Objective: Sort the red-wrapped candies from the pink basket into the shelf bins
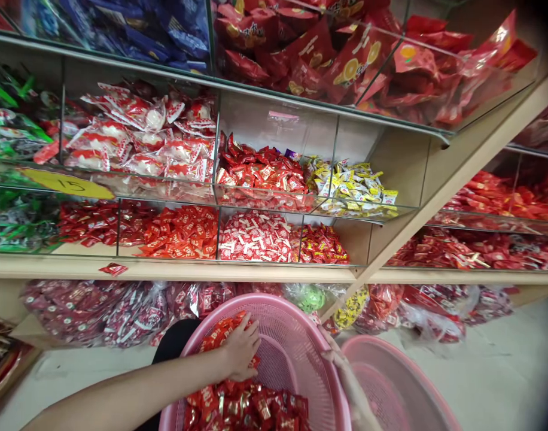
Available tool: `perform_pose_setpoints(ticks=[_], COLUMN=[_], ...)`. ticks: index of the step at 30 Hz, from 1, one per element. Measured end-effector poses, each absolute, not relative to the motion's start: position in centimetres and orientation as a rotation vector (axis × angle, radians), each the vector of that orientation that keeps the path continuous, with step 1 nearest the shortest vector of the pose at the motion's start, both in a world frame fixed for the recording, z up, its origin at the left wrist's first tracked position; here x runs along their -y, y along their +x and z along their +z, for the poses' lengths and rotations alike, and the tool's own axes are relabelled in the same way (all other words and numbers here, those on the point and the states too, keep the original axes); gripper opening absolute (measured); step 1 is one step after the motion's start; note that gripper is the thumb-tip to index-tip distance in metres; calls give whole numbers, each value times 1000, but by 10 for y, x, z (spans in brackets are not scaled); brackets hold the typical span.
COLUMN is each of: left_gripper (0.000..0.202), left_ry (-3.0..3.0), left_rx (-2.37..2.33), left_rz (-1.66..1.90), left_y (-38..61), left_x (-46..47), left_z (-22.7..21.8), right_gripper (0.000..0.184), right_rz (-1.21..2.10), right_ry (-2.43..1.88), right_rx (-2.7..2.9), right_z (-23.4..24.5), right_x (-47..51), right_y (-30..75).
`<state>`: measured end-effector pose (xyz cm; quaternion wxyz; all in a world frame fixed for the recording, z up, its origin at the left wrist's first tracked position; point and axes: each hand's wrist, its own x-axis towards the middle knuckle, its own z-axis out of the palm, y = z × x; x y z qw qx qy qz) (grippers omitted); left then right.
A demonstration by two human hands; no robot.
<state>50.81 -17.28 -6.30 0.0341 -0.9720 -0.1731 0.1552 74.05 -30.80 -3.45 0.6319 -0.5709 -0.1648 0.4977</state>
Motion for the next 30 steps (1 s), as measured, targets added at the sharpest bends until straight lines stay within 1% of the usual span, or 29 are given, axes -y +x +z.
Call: perform_pose_setpoints(ticks=[7, 14, 17, 20, 23, 25, 27, 30], left_gripper=[75, 76, 73, 64, 47, 46, 48, 47], left_ry=[-3065, -3083, -3140, -3170, -2974, -2837, -2851, -3050], left_rx=[532, 547, 517, 480, 955, 1312, 1588, 1719], left_rz=[416, 317, 169, -147, -507, -664, -641, -596], left_y=[511, 514, 510, 495, 467, 447, 432, 424], left_x=[178, 175, 171, 166, 159, 153, 147, 140], left_z=[-53, -48, -35, -14, -2, -1, -4, -11], right_gripper=[51, 58, 62, 61, 49, 41, 33, 28], right_rz=[1143, 1149, 1115, 1090, 1097, 1112, 1129, 1154], right_ry=[-1304, -1315, -1359, -1413, -1438, -1442, -1452, -1470], right_rx=[419, 403, 400, 407, 409, 427, 448, 474], right_z=[-46, -39, -33, -31, -31, -31, -29, -26], right_x=[313, 313, 313, 313, 313, 313, 312, 311], right_y=[748, 743, 741, 741, 742, 742, 741, 738])
